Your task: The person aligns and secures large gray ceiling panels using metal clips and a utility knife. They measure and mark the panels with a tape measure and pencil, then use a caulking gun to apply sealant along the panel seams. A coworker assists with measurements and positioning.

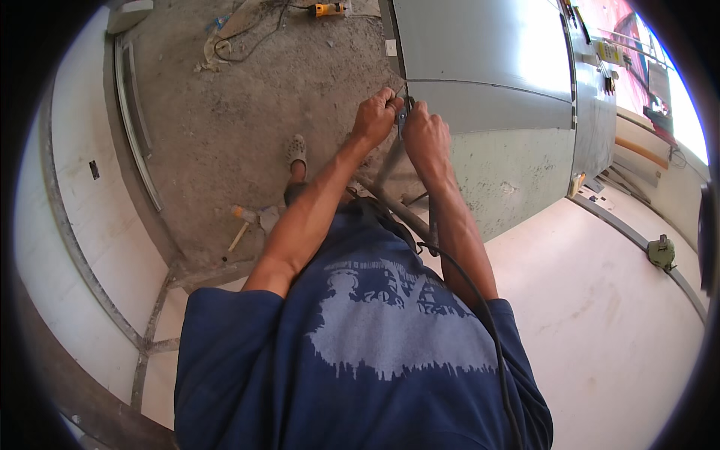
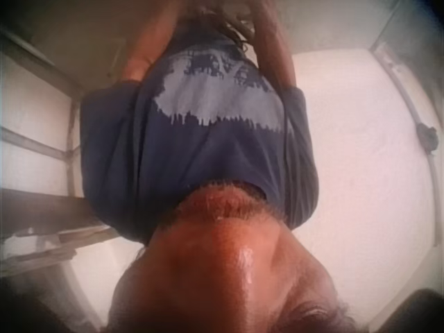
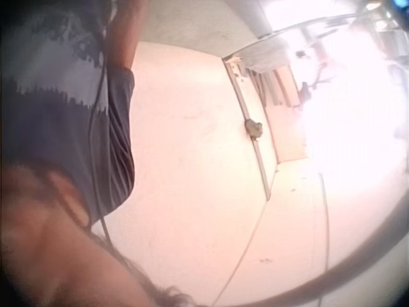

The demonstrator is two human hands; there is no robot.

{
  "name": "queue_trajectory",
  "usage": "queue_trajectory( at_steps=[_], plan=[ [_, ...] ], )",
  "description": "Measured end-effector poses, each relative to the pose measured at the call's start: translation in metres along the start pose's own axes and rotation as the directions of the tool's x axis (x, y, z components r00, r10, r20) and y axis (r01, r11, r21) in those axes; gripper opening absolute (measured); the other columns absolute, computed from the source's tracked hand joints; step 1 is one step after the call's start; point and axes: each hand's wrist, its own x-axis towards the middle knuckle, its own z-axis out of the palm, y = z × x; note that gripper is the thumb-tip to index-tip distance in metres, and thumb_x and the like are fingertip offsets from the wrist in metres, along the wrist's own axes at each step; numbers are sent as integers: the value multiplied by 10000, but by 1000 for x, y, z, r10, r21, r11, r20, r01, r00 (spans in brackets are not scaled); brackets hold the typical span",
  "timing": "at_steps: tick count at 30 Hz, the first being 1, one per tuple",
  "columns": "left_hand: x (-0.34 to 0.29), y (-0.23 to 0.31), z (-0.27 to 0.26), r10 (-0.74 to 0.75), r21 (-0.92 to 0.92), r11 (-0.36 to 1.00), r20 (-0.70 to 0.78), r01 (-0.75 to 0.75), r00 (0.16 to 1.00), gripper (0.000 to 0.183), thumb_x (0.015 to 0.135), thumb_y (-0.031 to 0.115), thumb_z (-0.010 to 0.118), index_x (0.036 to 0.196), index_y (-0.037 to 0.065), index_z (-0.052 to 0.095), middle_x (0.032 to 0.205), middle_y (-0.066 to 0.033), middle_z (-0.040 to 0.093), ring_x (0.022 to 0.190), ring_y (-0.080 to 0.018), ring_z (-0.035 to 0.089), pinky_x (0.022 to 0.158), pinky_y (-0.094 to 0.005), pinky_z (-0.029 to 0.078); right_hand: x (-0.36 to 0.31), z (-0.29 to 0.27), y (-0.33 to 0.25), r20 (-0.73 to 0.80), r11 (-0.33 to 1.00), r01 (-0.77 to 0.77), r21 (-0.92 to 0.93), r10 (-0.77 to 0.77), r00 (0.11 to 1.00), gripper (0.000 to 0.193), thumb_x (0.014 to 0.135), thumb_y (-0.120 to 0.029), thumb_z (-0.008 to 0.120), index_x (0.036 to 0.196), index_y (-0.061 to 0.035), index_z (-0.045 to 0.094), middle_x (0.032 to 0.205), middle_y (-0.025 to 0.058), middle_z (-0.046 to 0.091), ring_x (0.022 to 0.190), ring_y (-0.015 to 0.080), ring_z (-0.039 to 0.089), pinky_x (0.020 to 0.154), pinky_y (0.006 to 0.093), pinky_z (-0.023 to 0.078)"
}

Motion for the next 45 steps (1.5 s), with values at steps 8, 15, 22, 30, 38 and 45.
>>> queue_trajectory(
  at_steps=[8, 15, 22, 30, 38, 45],
  plan=[
    [-6, 2, 1, -46, 31, 999, 40, 45, 998, 245, 985, 251, 614, 884, 28, 608, 709, -112, 629, 657, -191, 571, 638, -396, 468, -36, 13, 15, 50, 999, -15, -50, 18, 999, 139, 923, -107, 526, 978, 16, 558, 802, 296, 682, 771, 486, 686, 692, 561, 549],
    [0, 2, -4, -60, -44, 997, 98, 64, 993, 300, 1001, 304, 612, 916, 17, 604, 750, -46, 603, 683, -138, 555, 651, -345, 484, -56, 19, 32, -90, 983, 10, 183, 6, 996, 134, 959, -127, 530, 1000, 1, 535, 776, 254, 672, 726, 460, 670, 648, 551, 526],
    [-15, 2, -1, -158, -343, 909, 236, 234, 959, 295, 985, 268, 665, 1082, 14, 549, 909, -49, 614, 780, -117, 600, 644, -284, 531, -83, 56, 56, -248, 927, 103, 362, -11, 969, 117, 995, -120, 506, 1009, -6, 529, 832, 250, 652, 736, 464, 641, 629, 547, 500],
    [-12, -11, 0, 38, 17, 999, 178, -42, 983, 217, 993, 203, 640, 1058, 28, 529, 928, -44, 589, 827, -130, 551, 783, -325, 487, -65, 53, 45, -340, 843, 190, 503, -8, 940, 148, 1012, -122, 519, 1089, -2, 561, 934, 239, 648, 866, 466, 632, 695, 511, 497],
    [-7, -22, 5, -53, -391, 903, 308, 178, 950, 271, 1058, 346, 509, 1119, 82, 519, 984, -16, 599, 893, -136, 607, 826, -331, 536, -75, 51, 53, -100, 674, -4, 739, 115, 988, 166, 1033, -170, 542, 1101, -28, 592, 823, 160, 662, 729, 219, 668, 641, 374, 507],
    [-9, -18, 15, -189, -552, 762, 311, 339, 931, 237, 1084, 346, 442, 1099, 126, 529, 999, 6, 602, 896, -120, 612, 830, -342, 556, -149, 94, 72, 118, 469, -118, 875, 30, 993, 211, 1014, -177, 573, 1128, -2, 602, 818, 128, 644, 746, 215, 635, 693, 330, 499]
  ],
)
